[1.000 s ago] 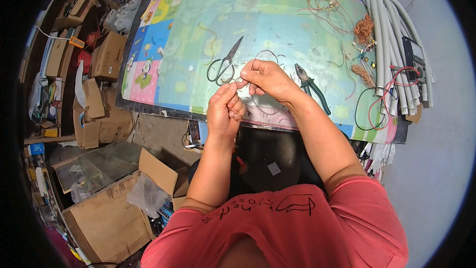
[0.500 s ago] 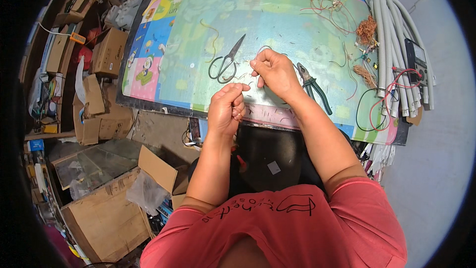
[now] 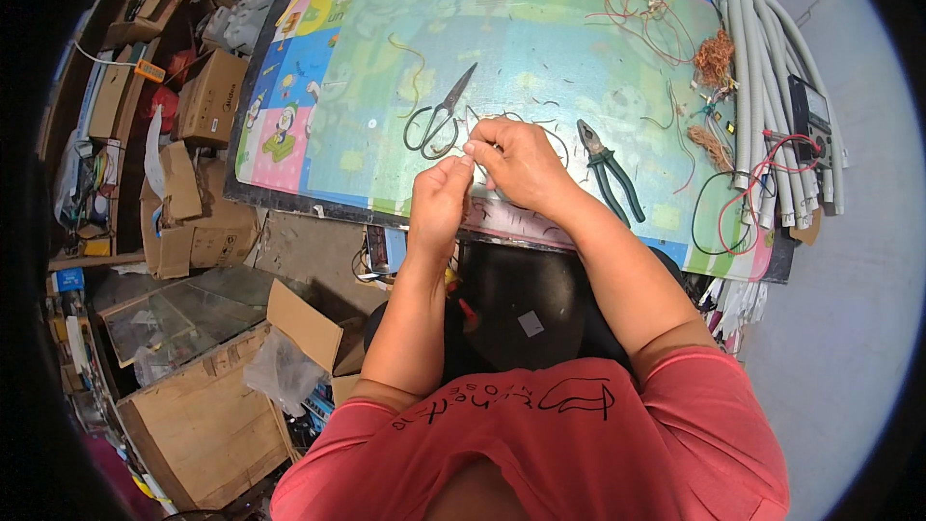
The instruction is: The person strips insulation from multiple colored wires, twists the exposed strands, and cuts them to length using pliers and scissors. The person handles several wire segments one at a time on a cluttered work surface.
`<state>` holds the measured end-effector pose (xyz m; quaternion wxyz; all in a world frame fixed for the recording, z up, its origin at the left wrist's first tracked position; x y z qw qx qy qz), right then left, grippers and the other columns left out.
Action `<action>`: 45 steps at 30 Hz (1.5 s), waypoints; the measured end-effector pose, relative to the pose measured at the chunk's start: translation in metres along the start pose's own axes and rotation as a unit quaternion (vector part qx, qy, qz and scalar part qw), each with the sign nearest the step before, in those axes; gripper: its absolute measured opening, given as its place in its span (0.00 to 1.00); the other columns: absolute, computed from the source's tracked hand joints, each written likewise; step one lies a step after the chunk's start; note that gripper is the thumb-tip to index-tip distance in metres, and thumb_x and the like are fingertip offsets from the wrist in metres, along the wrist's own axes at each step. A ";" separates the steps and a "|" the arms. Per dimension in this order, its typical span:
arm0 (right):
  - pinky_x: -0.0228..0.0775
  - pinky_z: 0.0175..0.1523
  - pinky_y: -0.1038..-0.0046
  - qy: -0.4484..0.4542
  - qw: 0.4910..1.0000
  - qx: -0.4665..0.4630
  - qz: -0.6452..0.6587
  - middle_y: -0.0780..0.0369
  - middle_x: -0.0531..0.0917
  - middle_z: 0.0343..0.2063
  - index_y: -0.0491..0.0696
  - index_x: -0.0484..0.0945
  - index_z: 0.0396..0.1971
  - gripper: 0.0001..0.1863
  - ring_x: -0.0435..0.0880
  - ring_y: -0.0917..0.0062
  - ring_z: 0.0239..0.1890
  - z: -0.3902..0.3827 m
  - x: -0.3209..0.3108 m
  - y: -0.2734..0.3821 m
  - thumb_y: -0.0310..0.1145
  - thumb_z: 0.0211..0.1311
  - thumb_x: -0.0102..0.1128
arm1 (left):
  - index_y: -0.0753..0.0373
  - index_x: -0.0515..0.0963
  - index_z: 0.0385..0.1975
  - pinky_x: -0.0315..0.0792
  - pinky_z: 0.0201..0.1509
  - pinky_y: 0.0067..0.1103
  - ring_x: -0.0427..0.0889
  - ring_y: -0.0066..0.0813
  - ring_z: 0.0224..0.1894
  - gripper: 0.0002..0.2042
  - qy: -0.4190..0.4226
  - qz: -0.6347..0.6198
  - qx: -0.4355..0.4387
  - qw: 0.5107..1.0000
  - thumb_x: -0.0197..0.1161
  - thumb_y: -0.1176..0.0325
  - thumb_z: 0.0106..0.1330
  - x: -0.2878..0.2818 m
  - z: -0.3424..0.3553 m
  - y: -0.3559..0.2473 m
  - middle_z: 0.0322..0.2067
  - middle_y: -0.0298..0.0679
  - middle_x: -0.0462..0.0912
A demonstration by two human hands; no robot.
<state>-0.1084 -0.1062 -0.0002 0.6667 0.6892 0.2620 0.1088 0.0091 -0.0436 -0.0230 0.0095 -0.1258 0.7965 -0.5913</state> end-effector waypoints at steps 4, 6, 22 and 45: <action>0.67 0.25 0.76 -0.024 0.999 -0.002 0.038 0.61 0.76 0.20 0.39 0.74 0.26 0.10 0.76 0.80 0.16 -0.005 0.009 -0.001 0.31 0.62 0.55 | 0.62 0.70 0.16 0.51 0.19 0.15 0.57 0.10 0.17 0.15 -0.031 -0.042 0.052 0.997 0.50 0.69 0.68 0.007 -0.006 -0.006 0.15 0.25 0.66; 0.66 0.25 0.74 -0.053 0.998 -0.014 0.036 0.59 0.76 0.19 0.39 0.75 0.24 0.10 0.75 0.77 0.16 -0.006 0.011 0.001 0.31 0.60 0.56 | 0.65 0.71 0.15 0.52 0.21 0.17 0.57 0.11 0.19 0.16 -0.043 -0.064 0.095 0.992 0.50 0.71 0.67 0.012 -0.007 -0.004 0.15 0.25 0.66; 0.67 0.24 0.72 -0.168 0.986 -0.004 0.017 0.56 0.76 0.19 0.38 0.74 0.21 0.12 0.81 0.75 0.17 0.000 -0.012 -0.004 0.30 0.60 0.55 | 0.62 0.59 0.12 0.49 0.19 0.18 0.53 0.10 0.19 0.16 -0.060 0.018 0.105 0.993 0.49 0.73 0.65 0.032 -0.014 -0.002 0.13 0.24 0.58; 0.67 0.25 0.77 -0.216 0.975 0.020 0.043 0.62 0.78 0.14 0.40 0.77 0.21 0.11 0.80 0.80 0.17 0.016 -0.038 -0.030 0.31 0.59 0.56 | 0.61 0.62 0.12 0.53 0.18 0.17 0.57 0.12 0.15 0.17 -0.023 0.092 0.100 0.991 0.48 0.69 0.66 0.035 -0.034 -0.002 0.10 0.26 0.61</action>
Point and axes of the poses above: each hand's wrist, its own z-axis towards the middle knuckle, its own x-axis out of the palm, y = z × x, the point moved 3 cm from there along z, towards the middle knuckle
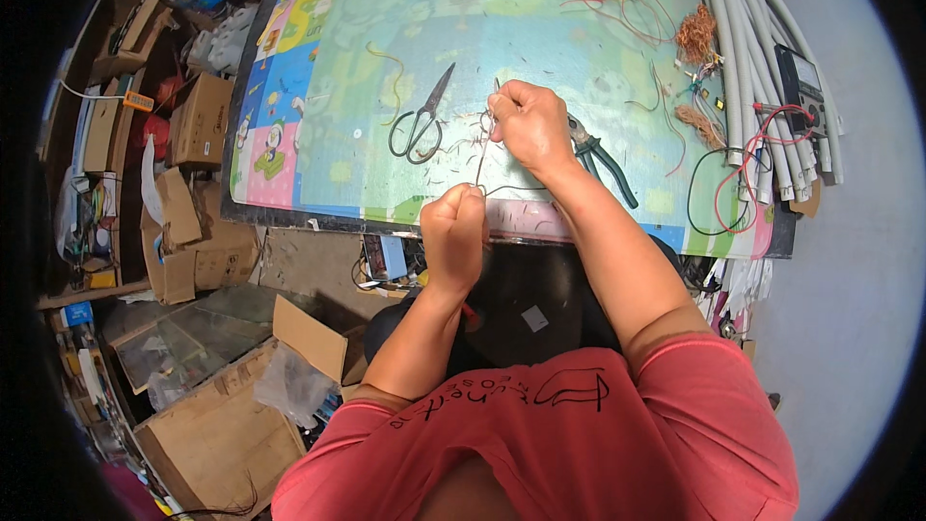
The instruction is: The person strips insulation from multiple colored wires, twists the exposed strands, and cuts them to length using pliers and scissors. The person handles several wire segments one at a time on a cluttered work surface.
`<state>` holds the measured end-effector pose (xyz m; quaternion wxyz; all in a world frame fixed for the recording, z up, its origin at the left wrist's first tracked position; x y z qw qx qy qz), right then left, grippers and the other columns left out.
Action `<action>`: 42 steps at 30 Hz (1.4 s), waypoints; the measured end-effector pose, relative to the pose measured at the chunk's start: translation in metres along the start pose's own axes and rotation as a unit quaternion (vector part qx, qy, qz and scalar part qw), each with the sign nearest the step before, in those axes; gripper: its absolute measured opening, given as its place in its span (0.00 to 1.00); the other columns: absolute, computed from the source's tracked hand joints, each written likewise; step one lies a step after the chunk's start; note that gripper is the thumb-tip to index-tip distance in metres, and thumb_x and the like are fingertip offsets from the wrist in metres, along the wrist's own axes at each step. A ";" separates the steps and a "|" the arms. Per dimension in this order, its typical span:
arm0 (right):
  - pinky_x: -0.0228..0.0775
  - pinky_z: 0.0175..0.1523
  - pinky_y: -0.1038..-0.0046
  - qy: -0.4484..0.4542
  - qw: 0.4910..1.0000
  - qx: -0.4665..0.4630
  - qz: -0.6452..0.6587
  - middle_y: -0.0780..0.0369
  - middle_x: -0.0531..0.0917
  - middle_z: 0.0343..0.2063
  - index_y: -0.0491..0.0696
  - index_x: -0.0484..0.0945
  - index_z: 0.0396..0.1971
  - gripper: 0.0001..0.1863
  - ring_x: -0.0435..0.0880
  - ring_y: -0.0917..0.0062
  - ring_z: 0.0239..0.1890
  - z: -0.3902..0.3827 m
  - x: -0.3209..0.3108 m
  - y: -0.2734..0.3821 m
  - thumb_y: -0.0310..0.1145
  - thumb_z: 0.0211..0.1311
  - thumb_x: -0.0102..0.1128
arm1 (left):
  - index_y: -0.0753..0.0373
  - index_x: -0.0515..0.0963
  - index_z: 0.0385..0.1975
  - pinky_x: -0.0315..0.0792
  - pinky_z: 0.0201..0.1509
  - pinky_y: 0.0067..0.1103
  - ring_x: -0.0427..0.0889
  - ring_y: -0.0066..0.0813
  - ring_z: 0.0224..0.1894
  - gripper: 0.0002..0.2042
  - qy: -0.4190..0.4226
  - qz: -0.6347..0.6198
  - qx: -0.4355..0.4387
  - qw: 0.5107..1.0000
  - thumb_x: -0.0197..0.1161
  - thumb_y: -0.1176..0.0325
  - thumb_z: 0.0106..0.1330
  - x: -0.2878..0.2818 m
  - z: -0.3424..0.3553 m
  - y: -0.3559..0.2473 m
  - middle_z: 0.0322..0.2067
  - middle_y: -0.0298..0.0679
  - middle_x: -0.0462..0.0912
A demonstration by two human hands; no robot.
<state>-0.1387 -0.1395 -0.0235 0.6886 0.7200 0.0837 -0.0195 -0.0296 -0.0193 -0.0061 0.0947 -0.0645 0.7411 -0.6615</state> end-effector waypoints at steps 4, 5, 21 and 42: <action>0.67 0.25 0.77 0.002 1.000 0.014 0.016 0.63 0.78 0.15 0.40 0.77 0.22 0.10 0.78 0.81 0.17 0.002 0.000 -0.002 0.31 0.59 0.56 | 0.61 0.63 0.12 0.54 0.18 0.17 0.57 0.13 0.15 0.17 0.005 -0.005 -0.007 1.000 0.48 0.69 0.66 -0.001 -0.002 -0.001 0.10 0.27 0.62; 0.66 0.25 0.78 0.008 0.999 0.023 0.029 0.63 0.78 0.17 0.40 0.78 0.24 0.10 0.78 0.81 0.18 0.002 0.001 -0.005 0.31 0.60 0.56 | 0.60 0.62 0.12 0.53 0.18 0.17 0.56 0.14 0.14 0.17 0.005 -0.019 -0.012 1.000 0.48 0.69 0.66 -0.001 -0.002 0.000 0.10 0.27 0.61; 0.58 0.22 0.84 0.298 0.922 0.172 0.178 0.65 0.79 0.29 0.44 0.78 0.35 0.12 0.70 0.87 0.20 -0.029 0.032 0.008 0.37 0.67 0.50 | 0.54 0.55 0.14 0.49 0.14 0.18 0.50 0.17 0.11 0.18 0.039 -0.413 -0.121 0.902 0.46 0.65 0.69 -0.025 0.027 0.012 0.11 0.27 0.53; 0.61 0.29 0.77 0.043 0.980 0.141 0.133 0.65 0.77 0.18 0.41 0.78 0.19 0.10 0.69 0.83 0.22 -0.012 0.026 -0.015 0.28 0.57 0.57 | 0.59 0.65 0.15 0.53 0.16 0.17 0.57 0.13 0.12 0.17 -0.022 -0.143 -0.063 0.988 0.47 0.66 0.70 0.009 0.013 0.031 0.10 0.27 0.63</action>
Point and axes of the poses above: each hand's wrist, its own z-axis towards the middle knuckle, its own x-axis out of the palm, y = z × x, the point moved 3 cm from there along z, towards the middle knuckle
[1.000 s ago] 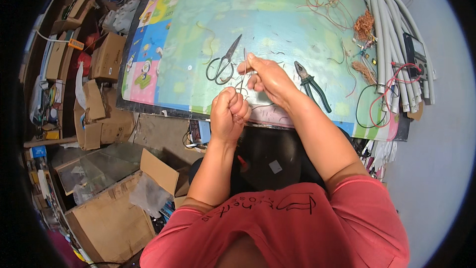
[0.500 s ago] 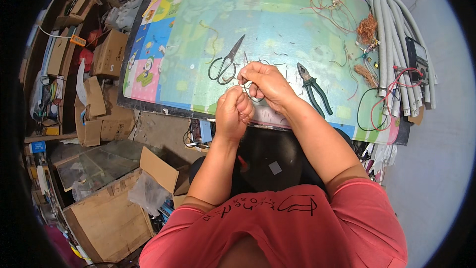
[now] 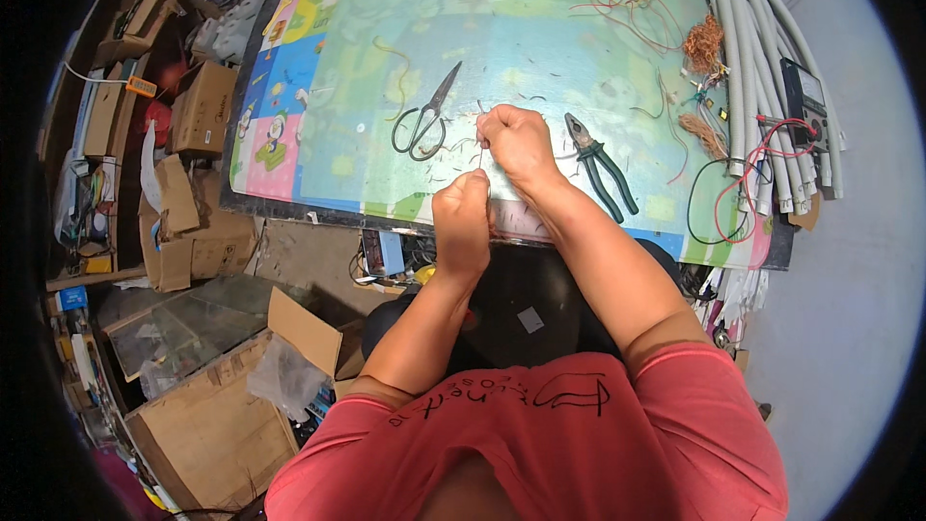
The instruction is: The person strips insulation from multiple colored wires, twists the exposed strands, and cuts them to length using pliers and scissors. The person handles several wire segments one at a time on a cluttered work surface.
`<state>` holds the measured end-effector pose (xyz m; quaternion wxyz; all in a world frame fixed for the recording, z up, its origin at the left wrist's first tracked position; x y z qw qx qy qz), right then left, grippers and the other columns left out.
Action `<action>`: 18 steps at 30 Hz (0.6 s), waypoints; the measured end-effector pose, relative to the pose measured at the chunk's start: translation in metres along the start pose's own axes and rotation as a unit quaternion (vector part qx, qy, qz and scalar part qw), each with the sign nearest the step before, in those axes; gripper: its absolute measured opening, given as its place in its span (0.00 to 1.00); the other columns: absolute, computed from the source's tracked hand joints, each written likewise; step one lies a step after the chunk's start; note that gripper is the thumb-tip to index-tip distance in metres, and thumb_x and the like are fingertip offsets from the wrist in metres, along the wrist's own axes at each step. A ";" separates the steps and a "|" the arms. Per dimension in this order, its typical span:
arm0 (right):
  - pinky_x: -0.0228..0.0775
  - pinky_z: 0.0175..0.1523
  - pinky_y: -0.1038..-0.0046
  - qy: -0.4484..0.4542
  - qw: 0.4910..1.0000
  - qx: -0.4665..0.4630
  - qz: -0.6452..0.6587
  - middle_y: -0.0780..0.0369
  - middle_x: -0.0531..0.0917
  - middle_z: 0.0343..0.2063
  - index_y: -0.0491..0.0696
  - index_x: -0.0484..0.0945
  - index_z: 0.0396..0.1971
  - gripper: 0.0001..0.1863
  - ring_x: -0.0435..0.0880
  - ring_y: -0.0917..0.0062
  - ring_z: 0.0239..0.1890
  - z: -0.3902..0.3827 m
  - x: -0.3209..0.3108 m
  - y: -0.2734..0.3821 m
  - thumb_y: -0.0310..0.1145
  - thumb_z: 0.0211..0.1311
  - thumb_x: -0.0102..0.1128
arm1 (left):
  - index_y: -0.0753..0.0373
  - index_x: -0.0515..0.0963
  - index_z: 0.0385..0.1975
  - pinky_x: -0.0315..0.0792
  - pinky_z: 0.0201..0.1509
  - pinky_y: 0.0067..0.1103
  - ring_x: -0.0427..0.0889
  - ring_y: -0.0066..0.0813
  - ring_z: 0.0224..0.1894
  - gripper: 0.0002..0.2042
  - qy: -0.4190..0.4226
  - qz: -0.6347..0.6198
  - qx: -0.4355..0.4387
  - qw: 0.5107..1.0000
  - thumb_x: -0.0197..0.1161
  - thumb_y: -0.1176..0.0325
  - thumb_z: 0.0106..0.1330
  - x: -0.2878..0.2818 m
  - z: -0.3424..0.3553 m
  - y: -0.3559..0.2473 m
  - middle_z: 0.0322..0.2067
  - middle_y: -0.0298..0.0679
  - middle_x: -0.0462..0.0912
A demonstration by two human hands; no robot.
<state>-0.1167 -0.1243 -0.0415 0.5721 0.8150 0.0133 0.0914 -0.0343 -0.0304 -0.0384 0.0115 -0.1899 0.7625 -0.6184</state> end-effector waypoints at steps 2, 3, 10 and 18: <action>0.60 0.28 0.79 -0.001 1.000 0.005 0.016 0.65 0.77 0.17 0.41 0.78 0.19 0.10 0.68 0.84 0.20 0.002 -0.001 0.001 0.28 0.58 0.57 | 0.59 0.66 0.15 0.53 0.16 0.17 0.57 0.13 0.12 0.17 0.005 0.007 0.006 1.000 0.48 0.66 0.70 -0.001 0.000 0.003 0.10 0.27 0.63; 0.59 0.27 0.79 -0.008 1.000 -0.006 0.020 0.65 0.77 0.17 0.41 0.78 0.19 0.10 0.67 0.84 0.20 0.003 -0.003 0.001 0.28 0.58 0.57 | 0.59 0.66 0.15 0.53 0.16 0.17 0.57 0.13 0.12 0.17 0.010 0.010 0.010 1.000 0.48 0.66 0.69 -0.001 -0.001 0.003 0.10 0.27 0.63; 0.54 0.24 0.83 -0.026 0.997 -0.004 0.079 0.65 0.75 0.18 0.42 0.75 0.20 0.09 0.63 0.86 0.16 0.017 -0.016 0.004 0.26 0.59 0.54 | 0.60 0.66 0.15 0.53 0.16 0.16 0.58 0.13 0.12 0.17 0.028 0.038 0.012 0.999 0.48 0.66 0.69 0.004 -0.009 0.004 0.10 0.27 0.63; 0.55 0.25 0.81 -0.080 0.991 -0.021 0.103 0.64 0.75 0.17 0.42 0.75 0.17 0.08 0.65 0.84 0.17 0.036 -0.046 0.007 0.24 0.54 0.55 | 0.60 0.64 0.13 0.54 0.16 0.17 0.58 0.14 0.12 0.18 0.050 0.094 0.003 0.994 0.48 0.66 0.69 0.006 -0.024 0.002 0.10 0.27 0.63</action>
Point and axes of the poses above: each hand's wrist, its own z-axis towards the middle knuckle, its own x-axis out of the palm, y = z × x, the point moved 3 cm from there along z, towards the middle knuckle
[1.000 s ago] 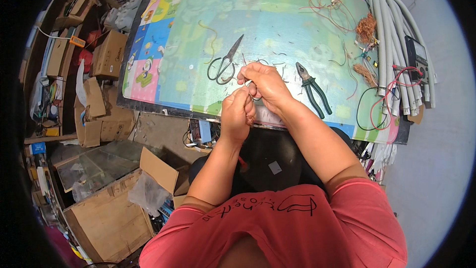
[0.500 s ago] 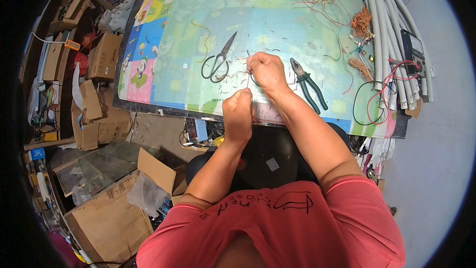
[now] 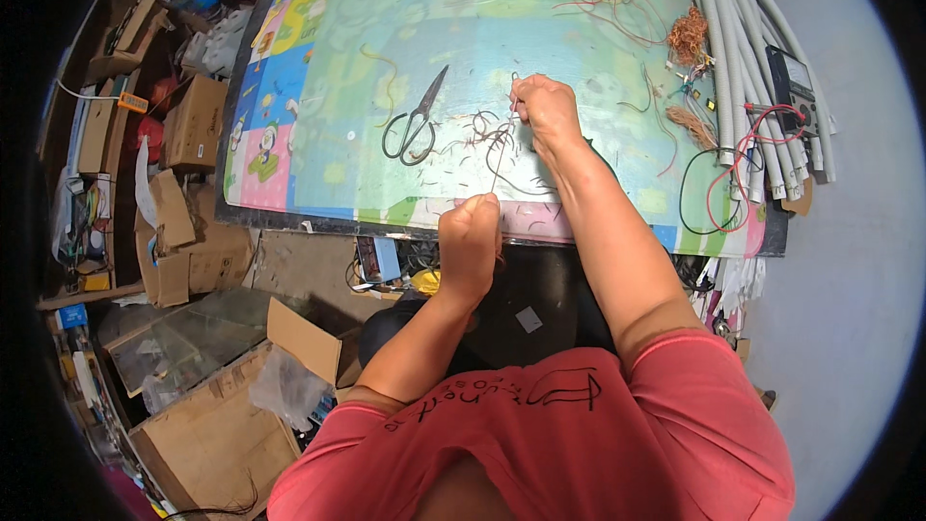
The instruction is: The person strips insulation from multiple colored wires, twists the exposed strands, and cuts them to length using pliers and scissors. The person handles several wire segments one at a time on a cluttered work surface.
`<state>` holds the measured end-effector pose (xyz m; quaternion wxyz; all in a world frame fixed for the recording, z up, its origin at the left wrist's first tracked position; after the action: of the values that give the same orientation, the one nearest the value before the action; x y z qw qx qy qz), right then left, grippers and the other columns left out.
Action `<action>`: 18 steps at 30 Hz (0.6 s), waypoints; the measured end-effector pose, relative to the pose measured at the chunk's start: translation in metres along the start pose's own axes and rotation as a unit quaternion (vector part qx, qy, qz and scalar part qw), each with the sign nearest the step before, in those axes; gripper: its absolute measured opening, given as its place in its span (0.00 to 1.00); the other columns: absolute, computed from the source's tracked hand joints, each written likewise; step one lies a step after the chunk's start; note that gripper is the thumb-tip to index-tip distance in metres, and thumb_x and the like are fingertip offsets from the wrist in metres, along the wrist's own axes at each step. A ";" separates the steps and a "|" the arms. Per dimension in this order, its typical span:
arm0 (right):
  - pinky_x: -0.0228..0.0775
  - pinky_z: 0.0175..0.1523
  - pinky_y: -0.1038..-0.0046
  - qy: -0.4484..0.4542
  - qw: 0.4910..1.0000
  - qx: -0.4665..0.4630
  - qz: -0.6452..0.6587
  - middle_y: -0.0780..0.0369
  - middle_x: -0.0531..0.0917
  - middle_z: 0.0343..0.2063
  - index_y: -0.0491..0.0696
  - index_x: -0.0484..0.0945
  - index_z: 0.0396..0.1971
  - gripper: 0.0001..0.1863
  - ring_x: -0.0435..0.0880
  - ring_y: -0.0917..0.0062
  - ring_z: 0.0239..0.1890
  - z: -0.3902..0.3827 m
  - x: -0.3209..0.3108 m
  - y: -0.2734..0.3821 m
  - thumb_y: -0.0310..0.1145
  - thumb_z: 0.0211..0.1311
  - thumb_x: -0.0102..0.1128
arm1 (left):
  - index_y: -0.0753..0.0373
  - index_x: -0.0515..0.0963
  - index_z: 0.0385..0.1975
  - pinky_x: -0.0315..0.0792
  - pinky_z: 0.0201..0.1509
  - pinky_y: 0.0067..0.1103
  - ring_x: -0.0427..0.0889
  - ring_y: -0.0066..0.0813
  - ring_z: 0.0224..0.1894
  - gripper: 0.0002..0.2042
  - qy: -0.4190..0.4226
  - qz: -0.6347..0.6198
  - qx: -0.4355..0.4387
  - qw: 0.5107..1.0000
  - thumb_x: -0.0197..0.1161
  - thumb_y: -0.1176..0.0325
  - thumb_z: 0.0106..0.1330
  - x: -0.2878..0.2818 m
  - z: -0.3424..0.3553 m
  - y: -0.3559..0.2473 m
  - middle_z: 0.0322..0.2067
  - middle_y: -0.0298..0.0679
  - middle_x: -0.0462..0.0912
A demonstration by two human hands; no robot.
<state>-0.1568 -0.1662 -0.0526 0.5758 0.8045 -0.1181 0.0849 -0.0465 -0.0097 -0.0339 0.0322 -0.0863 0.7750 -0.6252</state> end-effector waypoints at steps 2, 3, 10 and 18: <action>0.54 0.25 0.80 -0.010 1.000 0.001 -0.004 0.64 0.75 0.17 0.43 0.75 0.17 0.08 0.66 0.84 0.17 0.002 -0.004 0.001 0.25 0.54 0.55 | 0.60 0.64 0.13 0.54 0.16 0.17 0.58 0.14 0.12 0.18 0.005 0.024 -0.002 1.000 0.48 0.67 0.69 0.001 -0.004 -0.004 0.10 0.27 0.62; 0.54 0.25 0.80 -0.015 1.000 0.002 0.000 0.64 0.75 0.16 0.43 0.75 0.17 0.08 0.66 0.84 0.17 0.005 -0.008 0.001 0.25 0.54 0.55 | 0.60 0.64 0.13 0.54 0.16 0.17 0.58 0.14 0.12 0.18 0.008 0.036 -0.002 0.999 0.48 0.67 0.69 0.001 -0.006 -0.006 0.10 0.27 0.62; 0.56 0.24 0.81 -0.118 0.993 -0.012 0.009 0.65 0.75 0.17 0.44 0.74 0.19 0.09 0.66 0.84 0.17 0.017 -0.024 0.003 0.28 0.59 0.54 | 0.61 0.63 0.12 0.54 0.17 0.19 0.58 0.15 0.13 0.19 0.054 0.073 0.049 0.995 0.47 0.68 0.69 0.001 -0.024 -0.018 0.10 0.28 0.61; 0.55 0.22 0.84 0.005 0.999 0.025 -0.020 0.67 0.75 0.20 0.46 0.74 0.24 0.10 0.66 0.89 0.18 0.016 -0.031 0.023 0.34 0.63 0.54 | 0.59 0.59 0.12 0.50 0.18 0.20 0.54 0.17 0.13 0.19 0.112 -0.153 -0.026 0.981 0.47 0.66 0.69 -0.032 -0.014 -0.023 0.11 0.28 0.57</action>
<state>-0.1933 -0.1858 -0.0451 0.5575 0.8206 -0.0966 0.0806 -0.0148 0.0047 -0.0106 -0.1532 -0.1341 0.7676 -0.6077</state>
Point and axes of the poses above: each hand's wrist, its own z-axis towards the middle knuckle, its own x-axis out of the palm, y = z × x, the point moved 3 cm from there along z, towards the middle knuckle
